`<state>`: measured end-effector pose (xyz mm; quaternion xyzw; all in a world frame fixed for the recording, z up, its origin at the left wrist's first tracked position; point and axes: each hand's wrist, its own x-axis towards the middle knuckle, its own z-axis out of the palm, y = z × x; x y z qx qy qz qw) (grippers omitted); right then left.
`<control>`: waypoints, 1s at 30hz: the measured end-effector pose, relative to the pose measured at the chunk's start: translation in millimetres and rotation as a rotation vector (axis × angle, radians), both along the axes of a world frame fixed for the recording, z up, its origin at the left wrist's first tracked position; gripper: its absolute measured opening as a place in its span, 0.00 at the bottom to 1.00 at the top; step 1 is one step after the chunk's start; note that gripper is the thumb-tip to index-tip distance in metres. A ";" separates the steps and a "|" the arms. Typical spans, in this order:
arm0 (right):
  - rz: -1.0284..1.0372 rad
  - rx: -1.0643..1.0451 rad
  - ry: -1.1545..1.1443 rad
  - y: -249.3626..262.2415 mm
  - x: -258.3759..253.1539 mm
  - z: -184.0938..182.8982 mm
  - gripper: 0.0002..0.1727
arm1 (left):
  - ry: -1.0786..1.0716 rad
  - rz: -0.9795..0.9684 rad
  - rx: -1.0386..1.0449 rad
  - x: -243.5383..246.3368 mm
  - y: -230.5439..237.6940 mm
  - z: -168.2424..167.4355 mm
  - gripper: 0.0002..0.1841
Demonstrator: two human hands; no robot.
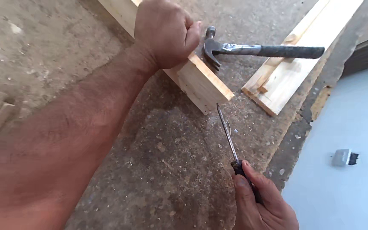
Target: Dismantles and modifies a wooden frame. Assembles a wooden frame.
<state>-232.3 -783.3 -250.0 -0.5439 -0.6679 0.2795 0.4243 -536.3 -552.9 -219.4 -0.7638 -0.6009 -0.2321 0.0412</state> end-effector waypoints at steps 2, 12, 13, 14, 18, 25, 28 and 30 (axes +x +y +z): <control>0.013 0.003 0.009 -1.0 0.8 -4.6 0.12 | -0.070 -0.014 0.063 -0.8 -0.3 -6.6 0.29; -0.030 -0.099 0.125 -14.1 -13.4 -22.4 0.15 | -0.191 -0.149 0.159 -12.6 2.7 -25.9 0.35; -0.034 -0.125 0.185 -15.1 -16.1 -22.9 0.16 | -0.188 -0.135 0.162 -10.6 2.4 -25.7 0.34; -0.039 -0.154 0.249 -15.9 -19.1 -23.1 0.16 | -0.187 -0.120 0.158 -8.1 1.4 -25.4 0.32; -0.097 -0.221 0.370 -13.8 -27.7 -26.3 0.11 | -0.178 -0.100 0.139 -0.6 0.0 -21.1 0.28; -0.094 0.029 -0.084 -1.7 -17.0 -32.5 0.04 | -0.226 -0.084 0.041 2.3 -2.0 -17.4 0.24; -0.061 0.061 -0.179 4.0 -5.1 -25.8 0.07 | -0.222 -0.088 0.049 1.7 -1.8 -16.9 0.24; 0.002 -0.091 0.002 8.1 2.8 -19.3 0.05 | -0.212 -0.086 0.054 2.6 -1.8 -16.7 0.24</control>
